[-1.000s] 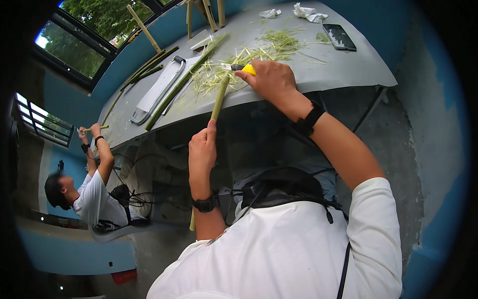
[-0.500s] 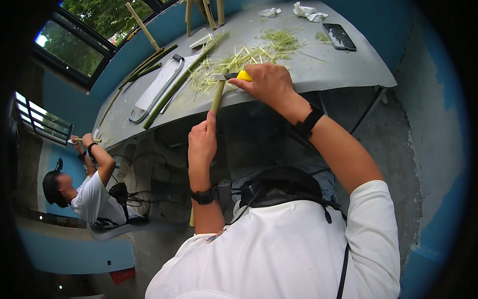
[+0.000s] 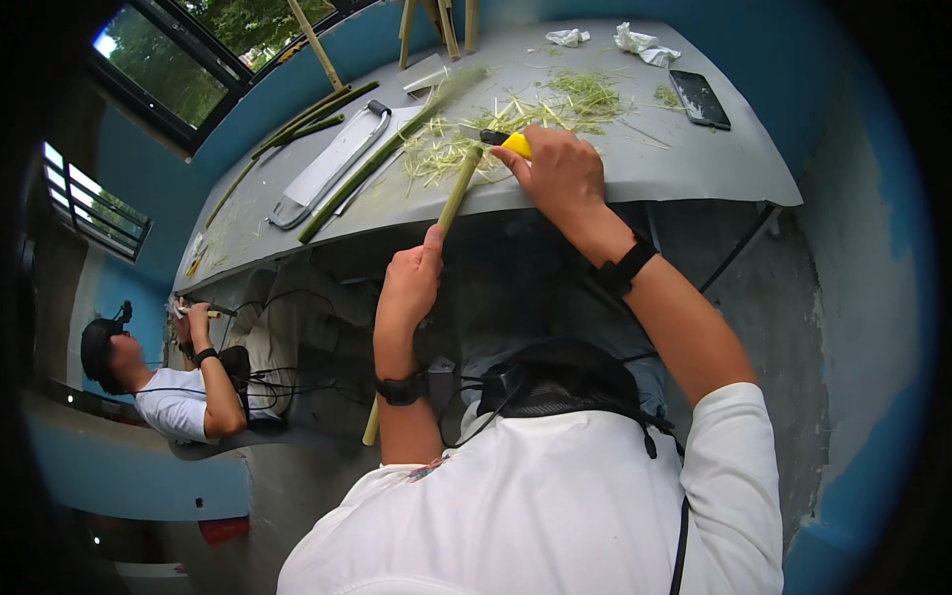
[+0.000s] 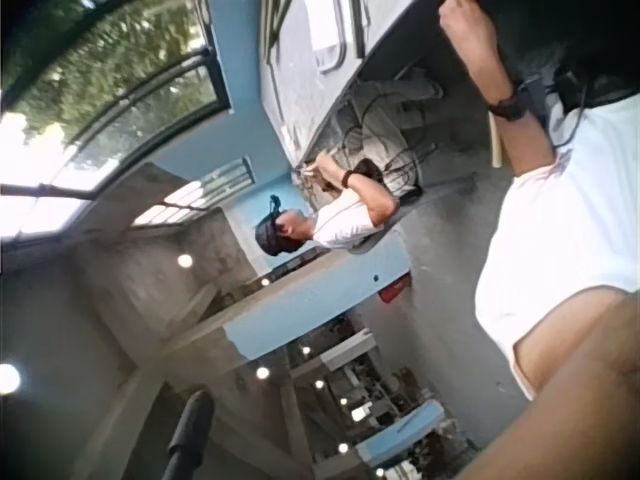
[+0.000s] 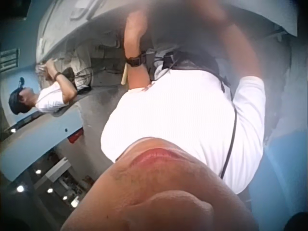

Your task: The recorder uses a utility knife to strip the outer layer of a bamboo stalk into thin fibers.

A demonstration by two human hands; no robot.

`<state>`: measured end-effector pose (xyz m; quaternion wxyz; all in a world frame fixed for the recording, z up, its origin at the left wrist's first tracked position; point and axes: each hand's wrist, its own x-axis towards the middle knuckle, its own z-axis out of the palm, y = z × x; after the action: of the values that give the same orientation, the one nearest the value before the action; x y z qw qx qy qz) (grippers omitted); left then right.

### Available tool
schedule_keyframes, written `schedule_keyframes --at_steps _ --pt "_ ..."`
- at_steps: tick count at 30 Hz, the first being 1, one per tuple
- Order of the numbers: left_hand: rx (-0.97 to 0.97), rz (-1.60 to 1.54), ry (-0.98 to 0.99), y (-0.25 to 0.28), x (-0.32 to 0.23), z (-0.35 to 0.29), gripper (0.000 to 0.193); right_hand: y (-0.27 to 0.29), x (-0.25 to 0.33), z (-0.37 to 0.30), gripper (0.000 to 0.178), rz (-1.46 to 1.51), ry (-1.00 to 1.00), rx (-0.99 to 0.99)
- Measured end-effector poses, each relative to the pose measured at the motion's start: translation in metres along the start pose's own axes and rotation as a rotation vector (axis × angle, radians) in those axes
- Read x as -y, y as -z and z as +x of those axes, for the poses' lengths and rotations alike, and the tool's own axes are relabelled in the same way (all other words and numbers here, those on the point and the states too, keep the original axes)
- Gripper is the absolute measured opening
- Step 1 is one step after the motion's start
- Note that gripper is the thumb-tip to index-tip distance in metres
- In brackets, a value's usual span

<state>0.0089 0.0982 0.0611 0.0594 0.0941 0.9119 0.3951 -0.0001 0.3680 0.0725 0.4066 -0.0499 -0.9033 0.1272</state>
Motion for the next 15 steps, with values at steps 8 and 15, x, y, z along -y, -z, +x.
schedule_keyframes --at_steps 8,15 --pt "-0.018 0.033 -0.02 0.021 -0.005 -0.006 0.08 0.013 0.035 0.027 0.054 0.351 -0.036 0.229" --pt "-0.057 0.065 -0.066 0.035 0.005 -0.013 0.079 0.003 0.061 0.033 0.034 0.443 0.0 0.277"
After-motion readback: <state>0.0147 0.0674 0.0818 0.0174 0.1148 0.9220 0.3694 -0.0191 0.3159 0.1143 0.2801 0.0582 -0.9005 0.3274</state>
